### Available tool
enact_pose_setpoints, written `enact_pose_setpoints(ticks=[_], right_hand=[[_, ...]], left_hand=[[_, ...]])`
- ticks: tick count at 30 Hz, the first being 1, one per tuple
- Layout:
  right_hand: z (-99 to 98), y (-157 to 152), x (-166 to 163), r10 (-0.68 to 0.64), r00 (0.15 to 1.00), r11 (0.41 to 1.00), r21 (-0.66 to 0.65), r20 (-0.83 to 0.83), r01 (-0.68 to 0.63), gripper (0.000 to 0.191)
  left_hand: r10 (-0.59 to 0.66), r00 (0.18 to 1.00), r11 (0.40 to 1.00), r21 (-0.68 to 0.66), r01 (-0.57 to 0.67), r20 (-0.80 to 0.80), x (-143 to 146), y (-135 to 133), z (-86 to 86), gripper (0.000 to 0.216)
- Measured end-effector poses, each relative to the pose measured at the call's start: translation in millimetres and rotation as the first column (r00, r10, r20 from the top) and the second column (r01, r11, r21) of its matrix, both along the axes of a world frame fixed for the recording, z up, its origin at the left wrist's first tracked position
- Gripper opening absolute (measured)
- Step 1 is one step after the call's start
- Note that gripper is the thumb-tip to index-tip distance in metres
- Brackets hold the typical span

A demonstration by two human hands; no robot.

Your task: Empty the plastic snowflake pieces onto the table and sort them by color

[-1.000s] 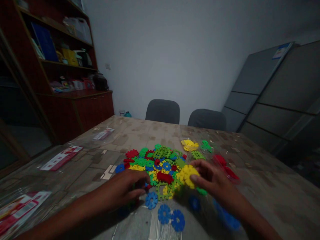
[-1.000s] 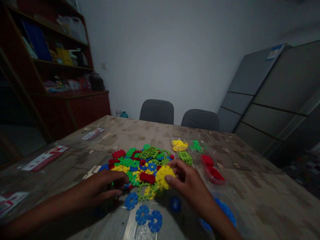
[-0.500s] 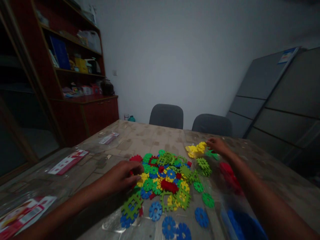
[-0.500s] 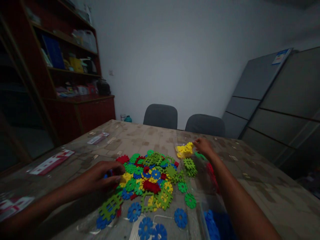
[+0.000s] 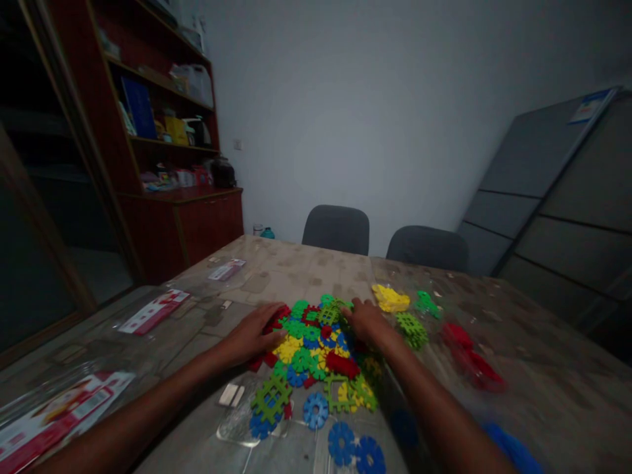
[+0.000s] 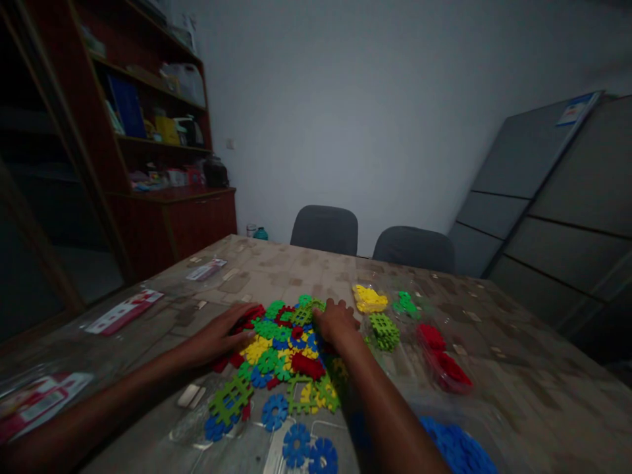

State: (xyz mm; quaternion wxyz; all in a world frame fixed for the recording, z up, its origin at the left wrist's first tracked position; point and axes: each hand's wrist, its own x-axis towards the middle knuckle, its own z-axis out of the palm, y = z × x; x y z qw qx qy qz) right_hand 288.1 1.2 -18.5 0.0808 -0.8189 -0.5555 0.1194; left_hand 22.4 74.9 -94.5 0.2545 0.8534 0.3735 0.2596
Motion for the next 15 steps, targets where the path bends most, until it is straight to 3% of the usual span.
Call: enact_pose_setpoints(ticks=[5, 10, 15], right_hand=[[-7.3, -1.2, -28.8, -0.017, 0.998, 0.999, -0.030, 0.054, 0.018, 0.041], [-10.5, -31.7, -68.7, 0.192, 0.981, 0.981, 0.033, 0.027, -0.193, 0.047], [-13.1, -69.4, -85.9, 0.361, 0.932, 0.927, 0.126, -0.046, -0.353, 0.049]], left_hand=[[-0.024, 0.999, 0.999, -0.036, 0.026, 0.041, 11.1, -16.1, -3.4, 0.063], [0.045, 0.973, 0.994, -0.110, -0.020, 0.225, 26.5, -35.7, 0.9, 0.051], [0.077, 0.968, 0.992, -0.115, -0.050, 0.240, 27.7, -41.9, 9.4, 0.046]])
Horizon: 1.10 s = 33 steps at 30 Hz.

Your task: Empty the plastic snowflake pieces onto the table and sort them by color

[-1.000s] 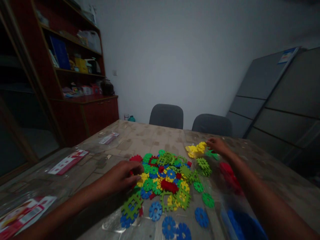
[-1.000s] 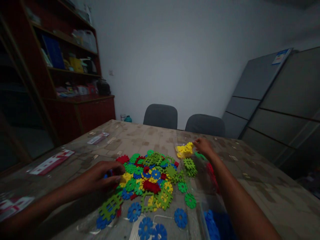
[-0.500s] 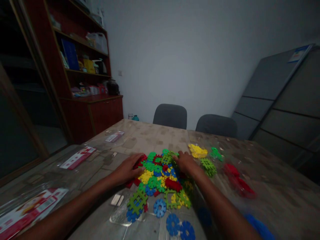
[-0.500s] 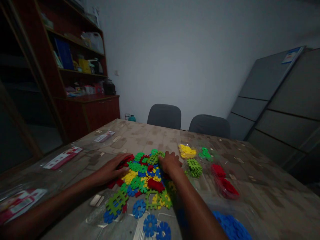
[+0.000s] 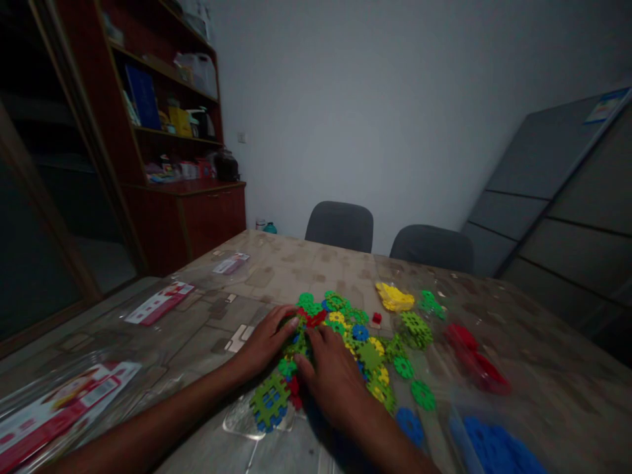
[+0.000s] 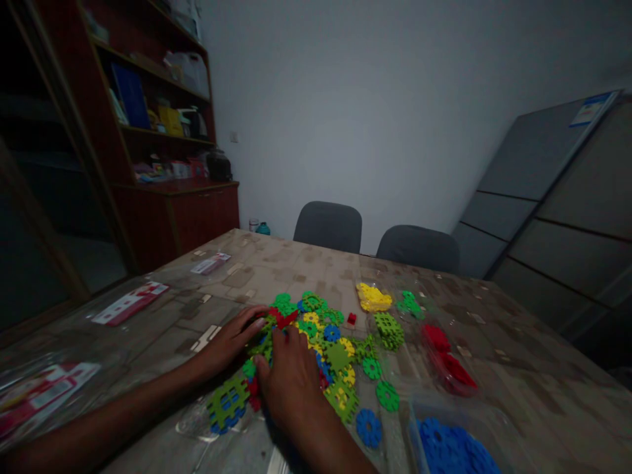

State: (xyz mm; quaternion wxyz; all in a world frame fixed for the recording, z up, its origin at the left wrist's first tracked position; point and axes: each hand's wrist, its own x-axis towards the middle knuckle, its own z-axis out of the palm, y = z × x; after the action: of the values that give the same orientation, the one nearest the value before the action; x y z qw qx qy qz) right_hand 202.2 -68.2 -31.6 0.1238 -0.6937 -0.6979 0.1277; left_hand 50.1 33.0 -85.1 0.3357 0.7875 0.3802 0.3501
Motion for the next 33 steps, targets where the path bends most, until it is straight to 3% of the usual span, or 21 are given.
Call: enact_pose_setpoints(ticks=[3, 6, 10, 15, 19, 24, 28, 33], right_hand=[[-5.6, -13.7, 19.3, -0.060, 0.998, 0.997, 0.059, 0.017, 0.059, 0.049], [-16.4, -19.6, 50.6, -0.233, 0.963, 0.972, 0.067, 0.138, 0.225, 0.050], [-31.9, -22.3, 78.6, -0.375, 0.897, 0.925, 0.023, 0.234, 0.380, 0.055], [-42.4, -27.6, 64.2, -0.308, 0.936, 0.951, 0.021, 0.173, 0.309, 0.055], [-49.4, -36.6, 28.4, -0.145, 0.989, 0.987, 0.065, -0.023, 0.146, 0.057], [-53.5, -46.2, 20.0, -0.031, 0.991, 0.994, 0.098, -0.133, 0.044, 0.058], [-60.0, -58.2, 56.8, -0.171, 0.985, 0.975, 0.141, -0.007, 0.170, 0.054], [-83.6, -78.7, 97.0, -0.348, 0.932, 0.929, 0.167, 0.096, 0.330, 0.060]], left_hand=[[0.036, 0.999, 0.999, 0.018, -0.035, -0.037, -3.8, 4.4, -0.3, 0.046], [0.071, 0.995, 0.997, 0.023, -0.070, -0.070, -6.2, 11.1, -4.6, 0.050], [0.020, 0.995, 1.000, -0.002, -0.020, -0.093, -5.6, 11.9, -5.2, 0.057], [-0.061, 0.994, 0.996, -0.063, 0.055, -0.091, -1.4, 1.3, 2.9, 0.049], [-0.125, 0.992, 0.981, -0.153, 0.122, -0.010, 1.9, -3.0, 0.5, 0.047], [-0.095, 0.995, 0.991, -0.102, 0.092, -0.026, -2.0, 0.8, -1.5, 0.043], [-0.047, 0.998, 0.996, -0.076, 0.044, -0.046, -9.1, 12.1, 2.4, 0.045], [-0.119, 0.989, 0.992, -0.062, 0.114, -0.089, -8.8, 24.4, 5.6, 0.051]])
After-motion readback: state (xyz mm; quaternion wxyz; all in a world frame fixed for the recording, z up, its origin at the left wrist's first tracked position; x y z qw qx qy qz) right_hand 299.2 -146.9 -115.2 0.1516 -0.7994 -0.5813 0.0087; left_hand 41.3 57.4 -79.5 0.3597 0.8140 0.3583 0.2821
